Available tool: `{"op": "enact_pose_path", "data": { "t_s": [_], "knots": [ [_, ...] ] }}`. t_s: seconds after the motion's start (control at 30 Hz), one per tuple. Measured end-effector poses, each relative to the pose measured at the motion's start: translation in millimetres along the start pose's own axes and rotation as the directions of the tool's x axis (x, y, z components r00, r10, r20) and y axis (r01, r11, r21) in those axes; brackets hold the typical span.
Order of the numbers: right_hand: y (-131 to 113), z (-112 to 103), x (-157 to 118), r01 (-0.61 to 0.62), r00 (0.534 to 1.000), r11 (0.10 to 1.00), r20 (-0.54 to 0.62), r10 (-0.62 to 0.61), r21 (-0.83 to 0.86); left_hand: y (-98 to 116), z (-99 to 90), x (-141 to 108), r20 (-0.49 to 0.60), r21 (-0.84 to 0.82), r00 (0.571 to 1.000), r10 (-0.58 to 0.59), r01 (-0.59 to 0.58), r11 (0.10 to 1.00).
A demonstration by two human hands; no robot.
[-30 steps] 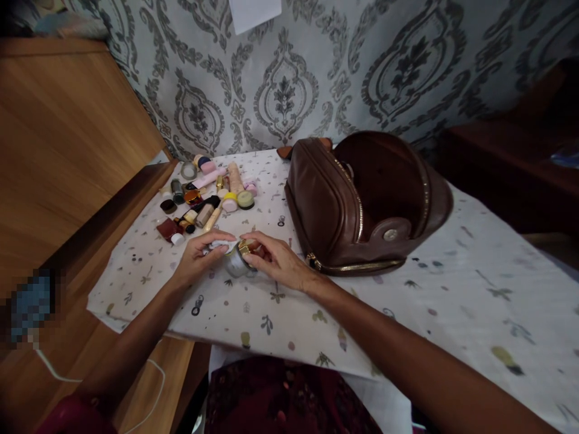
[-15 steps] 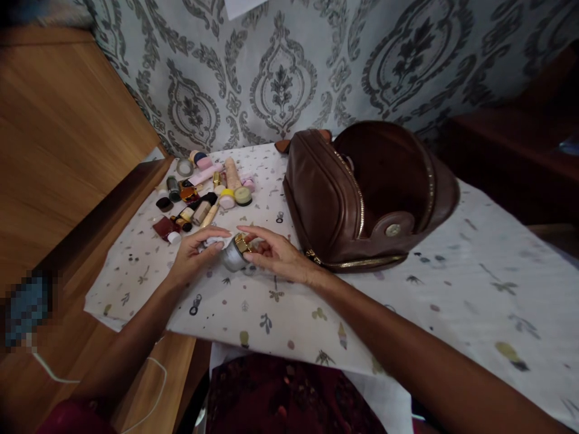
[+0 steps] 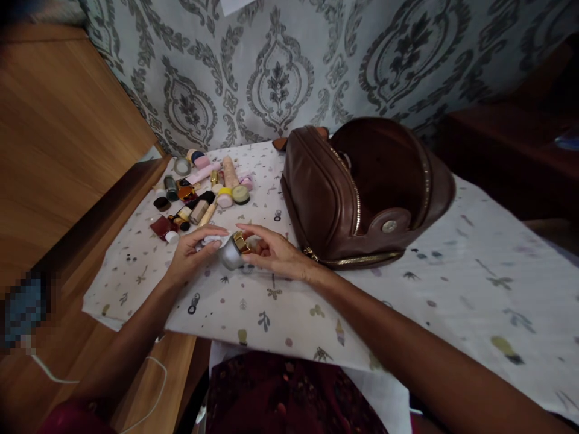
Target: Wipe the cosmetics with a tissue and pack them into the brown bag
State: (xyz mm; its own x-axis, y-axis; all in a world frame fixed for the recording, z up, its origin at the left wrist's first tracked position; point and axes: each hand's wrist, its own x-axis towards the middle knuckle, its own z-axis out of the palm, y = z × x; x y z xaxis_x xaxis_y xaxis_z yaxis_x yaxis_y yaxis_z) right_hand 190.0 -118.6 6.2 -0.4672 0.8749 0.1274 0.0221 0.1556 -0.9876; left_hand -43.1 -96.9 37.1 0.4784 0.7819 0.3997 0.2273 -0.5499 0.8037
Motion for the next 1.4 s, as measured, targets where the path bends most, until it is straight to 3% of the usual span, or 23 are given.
{"op": "enact_pose_path", "data": {
  "t_s": [0.1,0.4,0.6,0.8,0.9,1.13,1.4],
  "knots": [
    [1.5,0.3,0.9,-0.009,1.0,0.998,0.007,0.009,0.065,0.4,-0.6,-0.2,-0.002,-0.004,1.0,0.0,0.0,1.0],
    [3.8,1.8,2.5,-0.025,0.998,0.999,-0.053,0.023,-0.035,-0.2,-0.2,-1.3,0.039,-0.004,0.999,0.026,-0.026,1.0],
    [-2.4,-1.8,-1.6,-0.022,0.997,0.999,0.072,0.019,0.047,0.7,-0.6,-1.3,0.024,0.015,1.0,0.002,-0.002,1.0],
    [-2.5,3.3,2.9,-0.065,0.997,0.998,-0.027,0.066,0.022,0.9,-0.5,-1.4,0.038,0.002,0.999,0.035,-0.035,0.999],
    [-1.6,2.9,3.4,-0.1,0.995,0.995,-0.028,0.099,-0.003,0.8,0.3,-1.4,0.039,-0.002,0.999,0.03,-0.03,1.0],
    [-1.0,-1.0,-0.4,-0.039,0.998,0.995,0.042,0.036,0.088,-0.6,-1.5,-1.7,0.022,0.007,1.0,-0.006,0.006,1.0],
    [-1.2,3.1,2.7,-0.075,0.997,0.997,-0.023,0.075,0.01,1.8,-1.4,-1.9,0.071,-0.006,0.996,0.052,-0.052,0.999]
  ]
}}
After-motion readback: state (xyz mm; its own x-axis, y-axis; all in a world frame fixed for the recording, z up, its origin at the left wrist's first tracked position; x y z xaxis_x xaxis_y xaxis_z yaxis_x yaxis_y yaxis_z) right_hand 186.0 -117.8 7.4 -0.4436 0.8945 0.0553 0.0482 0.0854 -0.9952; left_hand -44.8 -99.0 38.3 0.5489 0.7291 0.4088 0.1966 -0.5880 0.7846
